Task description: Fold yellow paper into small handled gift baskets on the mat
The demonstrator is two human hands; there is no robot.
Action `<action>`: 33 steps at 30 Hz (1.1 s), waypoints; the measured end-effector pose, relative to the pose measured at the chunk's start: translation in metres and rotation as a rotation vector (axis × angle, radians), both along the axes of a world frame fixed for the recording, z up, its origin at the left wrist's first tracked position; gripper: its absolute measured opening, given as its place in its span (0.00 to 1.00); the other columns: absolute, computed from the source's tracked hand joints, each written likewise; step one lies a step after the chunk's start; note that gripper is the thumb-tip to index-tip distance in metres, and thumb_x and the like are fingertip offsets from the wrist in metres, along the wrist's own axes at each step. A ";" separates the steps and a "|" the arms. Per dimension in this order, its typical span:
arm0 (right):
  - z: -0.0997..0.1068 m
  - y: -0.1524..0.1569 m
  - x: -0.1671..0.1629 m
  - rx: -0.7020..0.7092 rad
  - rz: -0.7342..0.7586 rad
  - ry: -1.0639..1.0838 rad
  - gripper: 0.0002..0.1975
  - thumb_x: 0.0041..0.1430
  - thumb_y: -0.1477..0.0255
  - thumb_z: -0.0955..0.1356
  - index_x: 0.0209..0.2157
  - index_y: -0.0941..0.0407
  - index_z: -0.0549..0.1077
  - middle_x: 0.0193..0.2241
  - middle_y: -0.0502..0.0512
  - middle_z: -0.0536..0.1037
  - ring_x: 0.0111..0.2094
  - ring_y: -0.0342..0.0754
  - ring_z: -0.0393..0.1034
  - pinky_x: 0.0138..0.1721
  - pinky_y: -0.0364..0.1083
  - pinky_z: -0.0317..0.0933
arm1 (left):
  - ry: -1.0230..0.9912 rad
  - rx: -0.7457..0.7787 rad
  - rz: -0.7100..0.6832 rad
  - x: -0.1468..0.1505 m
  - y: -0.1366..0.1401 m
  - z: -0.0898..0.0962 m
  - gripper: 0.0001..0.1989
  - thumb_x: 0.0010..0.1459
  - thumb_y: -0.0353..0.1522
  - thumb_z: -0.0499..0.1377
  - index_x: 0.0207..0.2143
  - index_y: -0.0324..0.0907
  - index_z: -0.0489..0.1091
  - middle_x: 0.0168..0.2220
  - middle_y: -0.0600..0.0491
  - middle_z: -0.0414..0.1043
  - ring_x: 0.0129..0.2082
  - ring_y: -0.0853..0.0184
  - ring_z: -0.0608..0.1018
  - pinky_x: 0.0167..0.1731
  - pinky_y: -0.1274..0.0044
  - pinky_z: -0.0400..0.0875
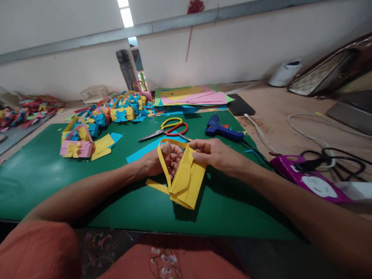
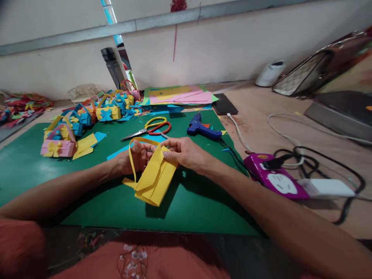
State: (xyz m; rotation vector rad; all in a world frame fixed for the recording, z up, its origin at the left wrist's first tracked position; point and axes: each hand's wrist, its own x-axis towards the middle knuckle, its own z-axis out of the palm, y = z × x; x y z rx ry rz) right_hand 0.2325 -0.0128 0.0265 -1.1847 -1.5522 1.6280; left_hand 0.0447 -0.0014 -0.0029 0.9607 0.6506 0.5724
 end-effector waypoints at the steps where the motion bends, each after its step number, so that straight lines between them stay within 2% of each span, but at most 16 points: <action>1: 0.001 -0.001 -0.001 0.000 0.009 -0.003 0.11 0.46 0.73 0.70 0.34 0.57 0.70 0.22 0.46 0.73 0.24 0.40 0.66 0.26 0.40 0.59 | -0.003 0.022 -0.008 0.000 -0.001 0.000 0.31 0.30 0.52 0.67 0.28 0.37 0.67 0.21 0.54 0.70 0.17 0.72 0.71 0.16 0.81 0.66; 4: 0.004 -0.004 -0.003 0.050 0.032 -0.052 0.11 0.47 0.72 0.68 0.36 0.58 0.70 0.21 0.45 0.71 0.22 0.39 0.65 0.25 0.40 0.57 | 0.031 0.102 -0.097 0.000 -0.006 0.000 0.30 0.31 0.49 0.68 0.31 0.36 0.69 0.21 0.54 0.71 0.18 0.72 0.73 0.18 0.81 0.68; 8: 0.006 -0.007 -0.005 0.223 0.066 -0.189 0.13 0.49 0.70 0.67 0.38 0.60 0.71 0.16 0.41 0.61 0.18 0.38 0.54 0.19 0.39 0.47 | 0.125 0.178 -0.145 -0.002 -0.009 0.001 0.24 0.40 0.46 0.66 0.33 0.36 0.69 0.22 0.54 0.70 0.19 0.72 0.73 0.18 0.82 0.68; 10: 0.006 -0.008 -0.005 0.301 0.073 -0.257 0.14 0.50 0.70 0.66 0.39 0.61 0.71 0.16 0.41 0.59 0.18 0.38 0.52 0.19 0.40 0.46 | 0.180 0.198 -0.166 -0.003 -0.011 0.002 0.23 0.42 0.46 0.64 0.33 0.36 0.69 0.23 0.53 0.70 0.19 0.71 0.73 0.18 0.81 0.69; 15: 0.005 -0.009 -0.002 0.373 0.062 -0.346 0.17 0.51 0.69 0.66 0.43 0.62 0.71 0.20 0.45 0.65 0.21 0.39 0.57 0.20 0.40 0.50 | 0.261 0.235 -0.202 -0.003 -0.014 0.007 0.19 0.45 0.44 0.63 0.30 0.36 0.69 0.22 0.52 0.71 0.19 0.71 0.74 0.19 0.82 0.70; 20: -0.001 -0.007 0.000 0.405 0.024 -0.305 0.16 0.51 0.70 0.65 0.42 0.62 0.71 0.21 0.47 0.68 0.22 0.40 0.60 0.22 0.40 0.54 | 0.244 0.210 -0.149 -0.003 -0.016 0.004 0.17 0.46 0.39 0.64 0.35 0.36 0.70 0.21 0.54 0.71 0.18 0.71 0.74 0.18 0.82 0.69; 23: -0.001 -0.007 -0.001 0.471 -0.042 -0.312 0.13 0.52 0.71 0.66 0.40 0.61 0.72 0.27 0.52 0.74 0.27 0.43 0.66 0.27 0.42 0.59 | 0.224 0.184 -0.150 -0.005 -0.016 0.002 0.18 0.46 0.38 0.64 0.38 0.37 0.70 0.24 0.53 0.73 0.20 0.71 0.75 0.19 0.82 0.70; 25: 0.003 -0.011 -0.001 0.572 -0.150 -0.366 0.09 0.52 0.72 0.66 0.36 0.59 0.73 0.31 0.54 0.75 0.31 0.44 0.68 0.31 0.43 0.60 | 0.191 0.151 -0.134 -0.006 -0.016 0.001 0.20 0.45 0.38 0.64 0.41 0.38 0.70 0.27 0.52 0.74 0.21 0.70 0.75 0.20 0.82 0.71; 28: 0.012 -0.019 0.000 0.751 -0.322 -0.458 0.04 0.53 0.72 0.66 0.29 0.58 0.72 0.29 0.53 0.75 0.31 0.44 0.67 0.31 0.43 0.59 | 0.135 0.157 -0.047 -0.009 -0.016 -0.001 0.22 0.45 0.37 0.64 0.44 0.40 0.70 0.31 0.52 0.74 0.23 0.71 0.75 0.20 0.82 0.72; 30: 0.015 -0.024 0.001 0.721 -0.318 -0.445 0.06 0.54 0.72 0.65 0.27 0.57 0.73 0.24 0.50 0.74 0.26 0.42 0.66 0.27 0.42 0.58 | 0.119 0.220 0.028 -0.010 -0.016 -0.002 0.21 0.47 0.37 0.63 0.45 0.41 0.69 0.34 0.52 0.74 0.24 0.72 0.75 0.21 0.83 0.72; 33: 0.012 -0.027 -0.001 0.484 -0.157 -0.378 0.08 0.54 0.73 0.64 0.25 0.58 0.73 0.18 0.48 0.72 0.20 0.40 0.64 0.22 0.40 0.56 | 0.135 0.323 0.124 -0.011 -0.016 -0.003 0.19 0.50 0.38 0.61 0.44 0.40 0.69 0.35 0.51 0.74 0.25 0.73 0.75 0.22 0.83 0.72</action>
